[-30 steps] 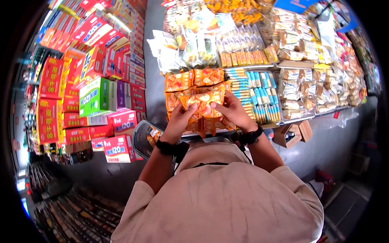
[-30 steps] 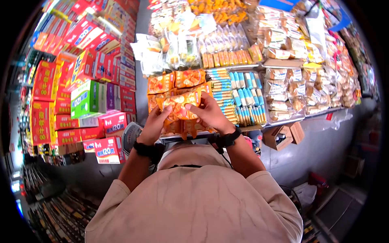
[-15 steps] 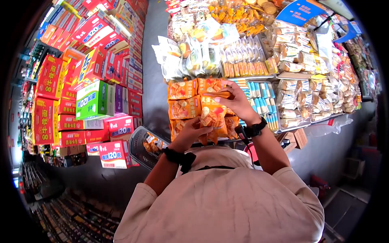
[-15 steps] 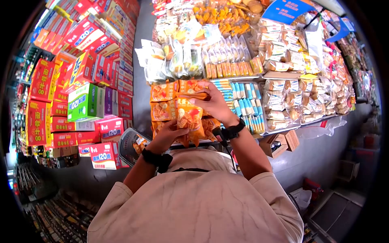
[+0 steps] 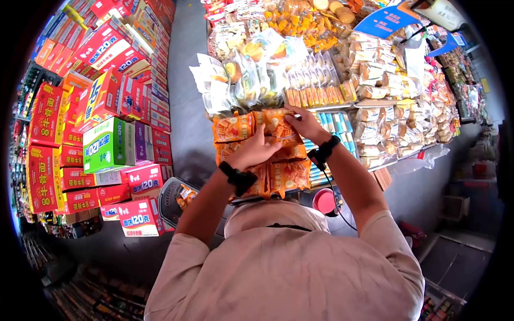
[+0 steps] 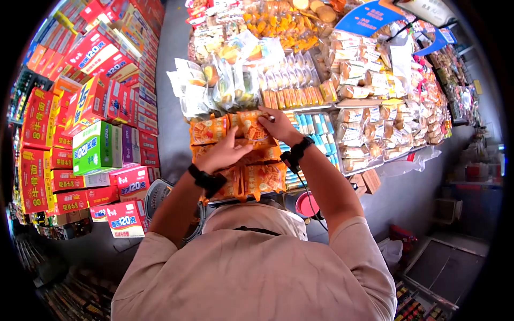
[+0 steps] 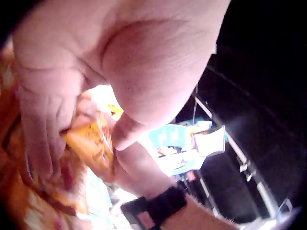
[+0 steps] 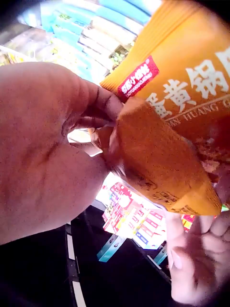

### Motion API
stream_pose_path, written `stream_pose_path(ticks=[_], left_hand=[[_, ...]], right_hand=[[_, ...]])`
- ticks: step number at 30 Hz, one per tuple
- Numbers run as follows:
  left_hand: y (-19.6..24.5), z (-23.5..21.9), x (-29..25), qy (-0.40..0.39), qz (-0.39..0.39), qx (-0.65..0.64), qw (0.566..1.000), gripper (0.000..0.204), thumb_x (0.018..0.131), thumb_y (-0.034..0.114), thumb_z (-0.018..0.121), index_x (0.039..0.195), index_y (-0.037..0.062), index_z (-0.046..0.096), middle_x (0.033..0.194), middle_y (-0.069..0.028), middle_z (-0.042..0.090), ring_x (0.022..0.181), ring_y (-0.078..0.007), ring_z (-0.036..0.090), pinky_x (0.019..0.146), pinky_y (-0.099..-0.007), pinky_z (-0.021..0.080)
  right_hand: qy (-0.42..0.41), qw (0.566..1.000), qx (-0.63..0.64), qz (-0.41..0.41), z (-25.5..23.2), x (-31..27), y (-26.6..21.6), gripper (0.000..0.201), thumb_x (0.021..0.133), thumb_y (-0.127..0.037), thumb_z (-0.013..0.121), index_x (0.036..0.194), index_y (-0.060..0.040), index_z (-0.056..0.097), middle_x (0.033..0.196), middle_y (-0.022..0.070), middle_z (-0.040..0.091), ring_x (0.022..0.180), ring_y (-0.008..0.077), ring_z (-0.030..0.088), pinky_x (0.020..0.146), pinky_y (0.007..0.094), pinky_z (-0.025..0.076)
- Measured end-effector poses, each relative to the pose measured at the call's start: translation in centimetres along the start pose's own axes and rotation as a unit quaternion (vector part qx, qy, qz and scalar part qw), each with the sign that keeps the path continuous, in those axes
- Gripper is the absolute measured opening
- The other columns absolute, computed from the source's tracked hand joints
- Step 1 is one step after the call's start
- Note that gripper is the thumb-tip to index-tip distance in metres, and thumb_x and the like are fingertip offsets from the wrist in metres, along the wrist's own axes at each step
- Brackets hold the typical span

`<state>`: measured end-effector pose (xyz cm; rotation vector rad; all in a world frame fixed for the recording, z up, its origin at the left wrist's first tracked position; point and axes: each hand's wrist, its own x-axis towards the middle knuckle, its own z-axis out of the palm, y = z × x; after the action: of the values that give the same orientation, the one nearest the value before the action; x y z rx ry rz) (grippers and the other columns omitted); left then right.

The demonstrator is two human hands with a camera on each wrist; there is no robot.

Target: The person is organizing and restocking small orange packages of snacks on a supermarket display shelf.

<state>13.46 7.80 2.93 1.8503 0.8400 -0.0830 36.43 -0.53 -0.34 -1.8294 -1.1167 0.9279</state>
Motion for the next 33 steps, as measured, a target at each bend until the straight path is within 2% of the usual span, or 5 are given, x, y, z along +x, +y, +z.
stream_pose_path(ticks=[5, 9, 14, 23, 33], left_hand=[[4.9, -2.9, 1.1, 0.055, 0.132, 0.162, 0.976, 0.042, 0.095, 0.033, 0.067, 0.127, 0.0088, 0.058, 0.109, -0.0178, 0.073, 0.092, -0.0362, 0.071, 0.076, -0.0440, 0.055], [2.3, 1.5, 6.1, 0.137, 0.228, 0.278, 0.923, 0.061, 0.103, 0.039, 0.050, 0.152, 0.0032, 0.041, 0.160, -0.0233, 0.034, 0.149, -0.0423, 0.030, 0.121, -0.0521, 0.028], [-0.7, 5.0, 6.9, 0.142, 0.231, 0.330, 0.904, 0.071, 0.100, 0.035, 0.051, 0.159, 0.0035, 0.027, 0.164, -0.0215, 0.027, 0.153, -0.0418, 0.020, 0.125, -0.0535, 0.018], [-1.4, 5.0, 6.9, 0.139, 0.278, 0.355, 0.882, 0.071, 0.099, 0.028, 0.050, 0.160, 0.0051, 0.024, 0.165, -0.0195, 0.025, 0.154, -0.0401, 0.019, 0.125, -0.0553, 0.016], [0.0, 4.8, 6.5, 0.115, 0.223, 0.342, 0.906, 0.069, 0.105, 0.047, 0.046, 0.159, 0.0080, 0.030, 0.167, -0.0174, 0.023, 0.155, -0.0427, 0.013, 0.125, -0.0526, 0.017]], right_hand=[[-0.037, 0.998, -0.024, -0.038, -0.6, 0.2, -0.4, 0.045, 0.099, -0.019, 0.065, 0.143, -0.0103, 0.058, 0.112, 0.0174, 0.063, 0.106, 0.0278, 0.064, 0.094, 0.0385, 0.052], [-0.025, 0.959, -0.146, -0.241, 0.0, -0.8, 0.9, 0.059, 0.087, -0.016, 0.073, 0.142, -0.0058, 0.055, 0.135, 0.0211, 0.058, 0.130, 0.0431, 0.050, 0.108, 0.0496, 0.045], [-0.036, 0.944, -0.311, -0.105, 2.3, -7.6, -0.5, 0.090, 0.091, -0.033, 0.064, 0.160, 0.0009, 0.018, 0.168, 0.0211, 0.019, 0.155, 0.0401, 0.018, 0.123, 0.0561, 0.020], [0.040, 0.898, -0.418, -0.134, 4.9, -8.9, 1.6, 0.092, 0.088, -0.031, 0.065, 0.159, 0.0060, 0.018, 0.167, 0.0245, 0.018, 0.156, 0.0367, 0.020, 0.124, 0.0511, 0.019], [0.053, 0.967, -0.250, 0.021, 3.5, -12.2, 0.4, 0.090, 0.091, -0.039, 0.064, 0.155, 0.0096, 0.024, 0.159, 0.0265, 0.034, 0.152, 0.0380, 0.027, 0.124, 0.0534, 0.018]])
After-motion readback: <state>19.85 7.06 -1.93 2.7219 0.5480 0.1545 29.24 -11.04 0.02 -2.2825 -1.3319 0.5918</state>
